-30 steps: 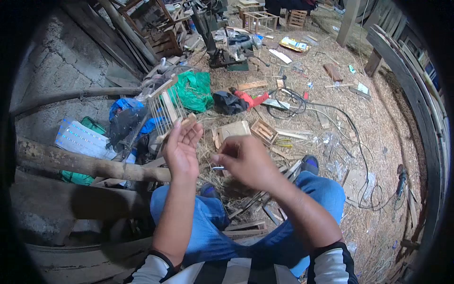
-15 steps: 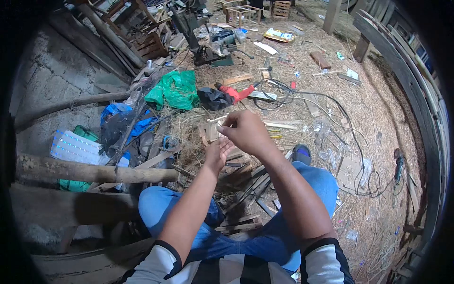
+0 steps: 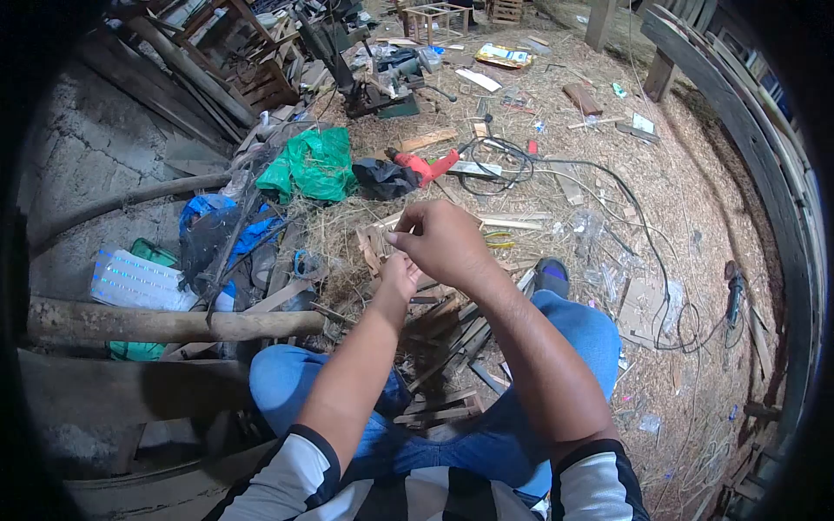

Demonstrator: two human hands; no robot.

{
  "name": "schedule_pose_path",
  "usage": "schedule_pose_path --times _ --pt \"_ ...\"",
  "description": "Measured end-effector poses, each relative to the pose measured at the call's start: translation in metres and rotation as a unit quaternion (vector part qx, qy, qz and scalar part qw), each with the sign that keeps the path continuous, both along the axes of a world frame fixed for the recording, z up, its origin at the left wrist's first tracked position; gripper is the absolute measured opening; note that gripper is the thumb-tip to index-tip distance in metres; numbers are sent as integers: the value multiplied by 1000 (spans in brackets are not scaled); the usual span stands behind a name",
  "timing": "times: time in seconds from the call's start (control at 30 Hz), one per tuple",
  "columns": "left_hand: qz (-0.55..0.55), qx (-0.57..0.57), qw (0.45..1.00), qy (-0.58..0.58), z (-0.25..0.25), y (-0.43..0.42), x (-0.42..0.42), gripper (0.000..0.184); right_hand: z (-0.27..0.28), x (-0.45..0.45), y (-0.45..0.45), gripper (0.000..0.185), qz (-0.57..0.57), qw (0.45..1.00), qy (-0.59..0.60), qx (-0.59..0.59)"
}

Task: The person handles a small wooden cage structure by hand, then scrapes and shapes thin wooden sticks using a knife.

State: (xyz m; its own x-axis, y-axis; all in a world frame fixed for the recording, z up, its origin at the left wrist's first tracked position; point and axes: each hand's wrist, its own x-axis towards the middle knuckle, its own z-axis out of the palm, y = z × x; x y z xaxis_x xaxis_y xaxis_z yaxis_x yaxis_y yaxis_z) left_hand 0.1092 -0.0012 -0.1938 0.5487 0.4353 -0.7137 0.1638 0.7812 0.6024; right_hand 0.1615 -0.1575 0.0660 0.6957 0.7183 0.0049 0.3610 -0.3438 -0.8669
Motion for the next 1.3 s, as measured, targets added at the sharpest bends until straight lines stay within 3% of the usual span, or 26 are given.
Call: schedule_pose_path --times 0.3,0.43,0.5,0.57,0.6,0.63,0.7,0.73,0.87,0.93,1.0,1.07,1.13,1.17,1.23,1.3 --pt "89 -122 987 -53 49 -31 -28 47 -3 -11 4 26 9 1000 -13 -25" --pt "52 -71 993 -79 98 -36 -52 44 -10 -15 8 26 11 999 -38 -36" --pt "110 -78 987 -88 125 -39 -60 43 -22 -15 12 27 18 998 6 -52" --pt "69 13 974 -214 176 -45 -79 45 -35 -18 19 27 23 998 31 -44" --pt "56 37 972 -227 178 -40 -83 40 -38 -20 22 27 27 997 55 -37" --pt "59 36 972 -226 181 -36 -87 40 -41 -21 24 27 29 997 55 -38" --pt "-13 205 966 -155 191 -33 -94 31 -37 -27 27 28 46 997 28 -49" --pt "12 219 968 -125 196 -33 -95 24 -36 -30 28 28 44 998 18 -40" --pt "-14 258 959 -117 179 -16 -103 19 -53 -35 35 31 84 996 35 5" --pt "19 345 934 -94 153 -6 -102 18 -67 -36 37 32 95 994 45 6" --pt "33 325 942 -82 148 -9 -103 20 -73 -37 38 33 105 993 52 5" --pt "47 306 948 -69 131 -8 -105 22 -78 -41 38 36 104 991 2 -84" --pt "76 401 911 -68 95 -1 -107 22 -101 -41 41 39 134 989 1 -70" --pt "77 401 910 -68 94 -1 -110 22 -113 -40 43 42 164 985 0 -56" --pt "152 258 952 -69 95 1 -116 21 -131 -44 40 44 160 986 3 -52" --pt "146 257 955 -32 99 5 -120 23 -167 -48 41 44 104 991 -39 -76"
